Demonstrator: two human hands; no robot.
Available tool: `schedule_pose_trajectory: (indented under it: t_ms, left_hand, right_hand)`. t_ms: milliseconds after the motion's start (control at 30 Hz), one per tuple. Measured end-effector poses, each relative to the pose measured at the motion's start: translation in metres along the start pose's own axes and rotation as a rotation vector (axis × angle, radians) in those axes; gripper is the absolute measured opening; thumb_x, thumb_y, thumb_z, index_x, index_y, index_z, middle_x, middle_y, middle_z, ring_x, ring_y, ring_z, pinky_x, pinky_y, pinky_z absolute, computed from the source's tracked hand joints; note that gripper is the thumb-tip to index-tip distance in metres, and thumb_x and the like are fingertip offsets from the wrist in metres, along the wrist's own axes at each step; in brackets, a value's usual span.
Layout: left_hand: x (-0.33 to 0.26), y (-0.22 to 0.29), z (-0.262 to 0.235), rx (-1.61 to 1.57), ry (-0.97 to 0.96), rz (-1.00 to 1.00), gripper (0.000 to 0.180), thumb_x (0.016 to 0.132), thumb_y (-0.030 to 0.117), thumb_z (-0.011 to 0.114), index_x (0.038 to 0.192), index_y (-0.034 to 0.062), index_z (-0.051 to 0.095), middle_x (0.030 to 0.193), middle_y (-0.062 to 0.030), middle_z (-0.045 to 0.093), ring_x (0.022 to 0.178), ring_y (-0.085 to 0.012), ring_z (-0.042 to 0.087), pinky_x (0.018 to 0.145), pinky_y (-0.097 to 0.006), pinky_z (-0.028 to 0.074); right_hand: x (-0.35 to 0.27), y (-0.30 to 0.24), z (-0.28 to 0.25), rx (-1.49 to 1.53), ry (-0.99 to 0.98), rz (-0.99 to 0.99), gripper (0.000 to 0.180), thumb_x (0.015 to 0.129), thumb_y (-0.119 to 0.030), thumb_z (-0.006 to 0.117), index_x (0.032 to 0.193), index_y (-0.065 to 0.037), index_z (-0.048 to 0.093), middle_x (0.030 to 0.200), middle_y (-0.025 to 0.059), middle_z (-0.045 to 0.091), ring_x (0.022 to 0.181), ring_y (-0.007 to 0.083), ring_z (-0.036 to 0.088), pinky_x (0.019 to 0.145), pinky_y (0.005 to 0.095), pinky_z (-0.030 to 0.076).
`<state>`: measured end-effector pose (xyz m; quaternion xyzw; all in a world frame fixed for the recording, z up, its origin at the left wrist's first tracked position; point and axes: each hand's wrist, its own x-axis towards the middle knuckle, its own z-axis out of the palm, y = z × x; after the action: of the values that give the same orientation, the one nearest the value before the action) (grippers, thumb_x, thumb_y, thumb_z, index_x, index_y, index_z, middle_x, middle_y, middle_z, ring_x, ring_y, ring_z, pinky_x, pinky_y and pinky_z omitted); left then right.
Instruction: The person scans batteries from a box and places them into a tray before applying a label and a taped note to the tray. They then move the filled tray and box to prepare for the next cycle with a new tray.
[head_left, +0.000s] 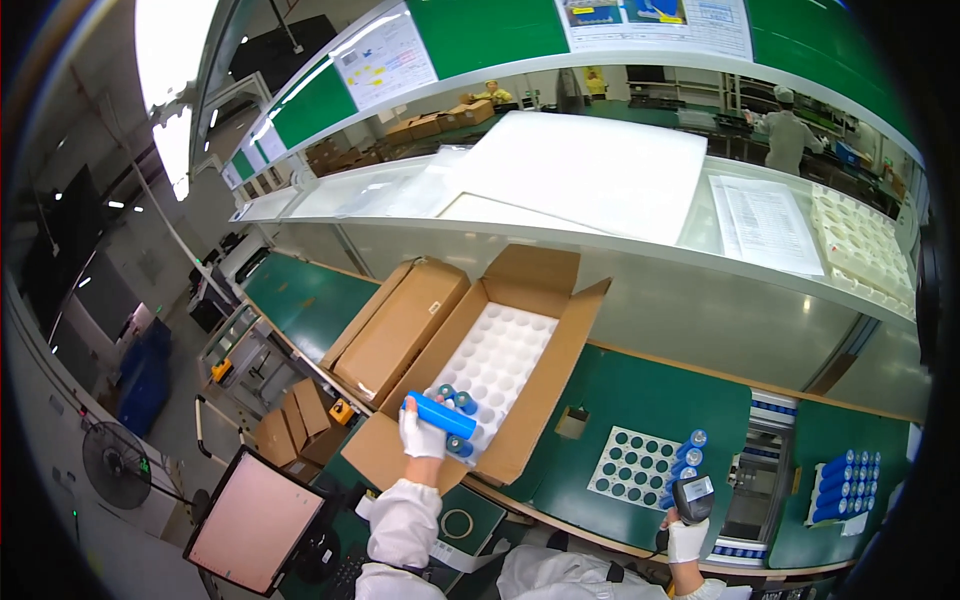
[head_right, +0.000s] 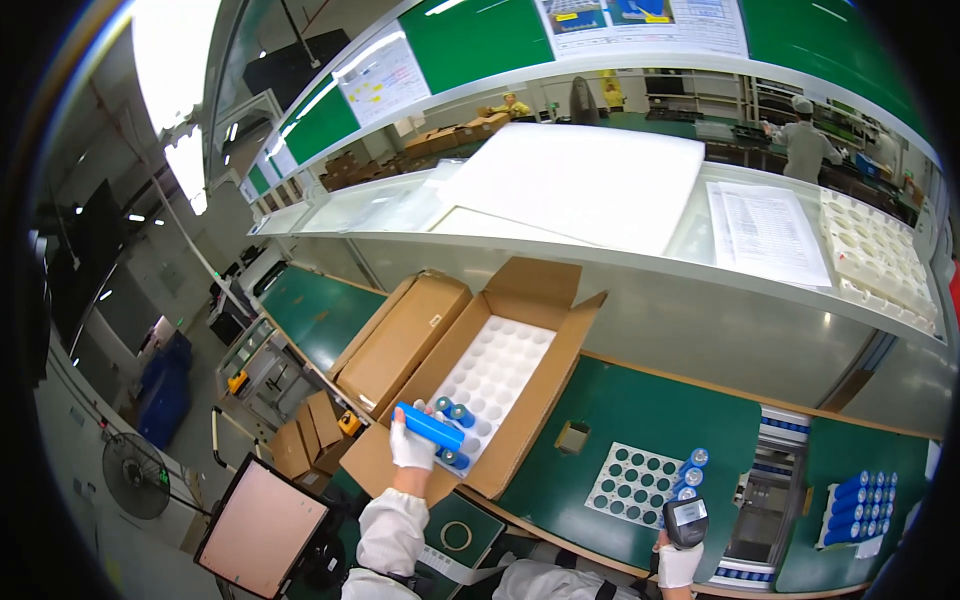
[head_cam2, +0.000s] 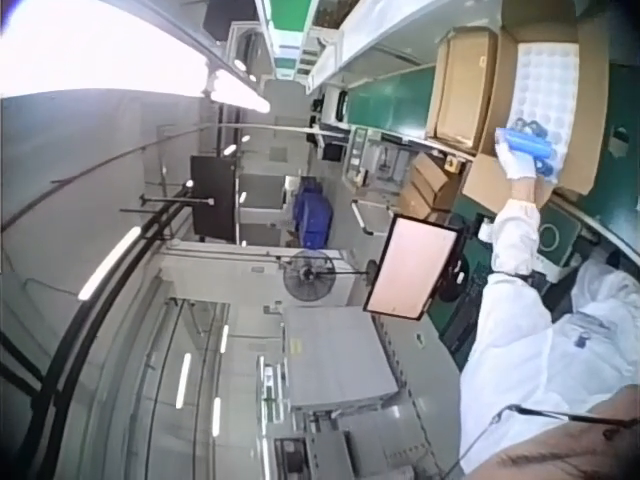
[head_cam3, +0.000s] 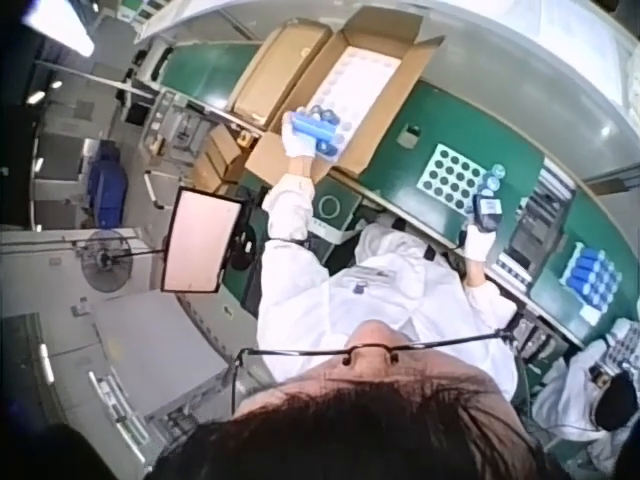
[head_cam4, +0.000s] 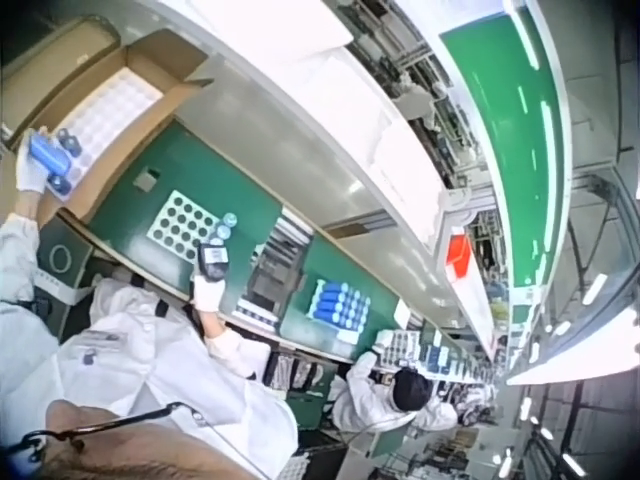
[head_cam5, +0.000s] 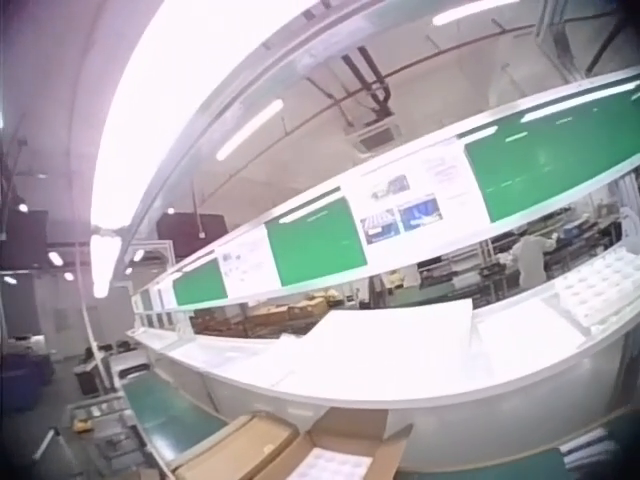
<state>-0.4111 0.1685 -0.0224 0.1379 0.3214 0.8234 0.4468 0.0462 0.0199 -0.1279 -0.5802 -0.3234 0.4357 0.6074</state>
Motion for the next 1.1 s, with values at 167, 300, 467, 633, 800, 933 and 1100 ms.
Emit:
schedule_pose_trajectory:
  t_ms: [167, 300, 467, 633, 800, 933, 1100]
  left_hand:
    - [-0.039, 0.007, 0.061, -0.410, 0.074, -0.626, 0.034, 0.090, 0.043, 0.061, 0.083, 0.0110, 0.050, 0.070, -0.0014, 0.053, 0.061, -0.0151, 0.054, 0.060, -0.031, 0.050]
    - [-0.079, -0.014, 0.092, -0.196, -0.002, -0.687, 0.035, 0.090, 0.041, 0.052, 0.095, 0.0062, 0.055, 0.083, -0.0094, 0.058, 0.073, -0.0256, 0.060, 0.076, -0.045, 0.054]
    - [-0.129, -0.056, 0.135, -0.126, -0.274, -0.986, 0.032, 0.093, 0.033, 0.063, 0.110, 0.0100, 0.049, 0.092, -0.0065, 0.059, 0.072, -0.0179, 0.059, 0.066, -0.036, 0.057]
    - [-0.150, -0.121, 0.148, 0.141, -0.263, -1.139, 0.036, 0.092, 0.034, 0.065, 0.111, 0.0082, 0.051, 0.084, -0.0051, 0.056, 0.069, -0.0166, 0.057, 0.060, -0.032, 0.053]
    - [-0.166, -0.157, 0.143, 0.292, -0.145, -1.119, 0.038, 0.096, 0.040, 0.053, 0.117, 0.0094, 0.049, 0.094, -0.0116, 0.058, 0.075, -0.0264, 0.063, 0.060, -0.043, 0.055]
    - [-0.168, -0.170, 0.137, 0.545, -0.227, -1.079, 0.035, 0.094, 0.040, 0.058, 0.112, 0.0112, 0.051, 0.093, -0.0107, 0.059, 0.076, -0.0256, 0.065, 0.058, -0.042, 0.056]
    - [-0.173, -0.179, 0.139, 0.525, -0.262, -1.119, 0.036, 0.092, 0.041, 0.063, 0.109, 0.0116, 0.051, 0.085, -0.0083, 0.059, 0.066, -0.0226, 0.064, 0.055, -0.037, 0.055]
  right_hand:
    - [-0.003, -0.005, 0.007, -0.085, -0.084, -0.024, 0.036, 0.076, -0.003, 0.076, 0.107, 0.005, 0.061, 0.081, 0.0099, 0.067, 0.069, 0.0155, 0.065, 0.063, 0.0295, 0.053]
    - [-0.017, -0.057, 0.019, -0.445, -0.226, -0.312, 0.036, 0.063, -0.008, 0.080, 0.096, -0.001, 0.067, 0.081, 0.0117, 0.071, 0.075, 0.0236, 0.071, 0.068, 0.0346, 0.054]
    - [-0.035, -0.118, 0.022, -0.582, -0.279, -0.367, 0.033, 0.067, -0.016, 0.081, 0.095, -0.006, 0.069, 0.081, 0.0134, 0.070, 0.076, 0.0300, 0.070, 0.069, 0.0346, 0.055]
    - [-0.042, -0.101, -0.011, -0.684, -0.313, -0.421, 0.029, 0.067, -0.019, 0.081, 0.091, -0.008, 0.068, 0.079, 0.0109, 0.068, 0.071, 0.0300, 0.069, 0.065, 0.0355, 0.054]
    - [-0.048, -0.092, -0.031, -0.864, -0.429, -0.555, 0.031, 0.065, -0.020, 0.079, 0.088, -0.010, 0.061, 0.073, 0.0084, 0.059, 0.060, 0.0311, 0.063, 0.056, 0.0386, 0.052]
    - [-0.052, -0.093, -0.028, -0.809, -0.411, -0.614, 0.034, 0.064, -0.020, 0.079, 0.090, -0.010, 0.059, 0.073, 0.0080, 0.058, 0.058, 0.0304, 0.062, 0.053, 0.0386, 0.051]
    - [-0.059, -0.092, -0.023, -0.826, -0.444, -0.604, 0.033, 0.064, -0.020, 0.079, 0.088, -0.009, 0.059, 0.074, 0.0080, 0.058, 0.059, 0.0310, 0.062, 0.054, 0.0385, 0.051]
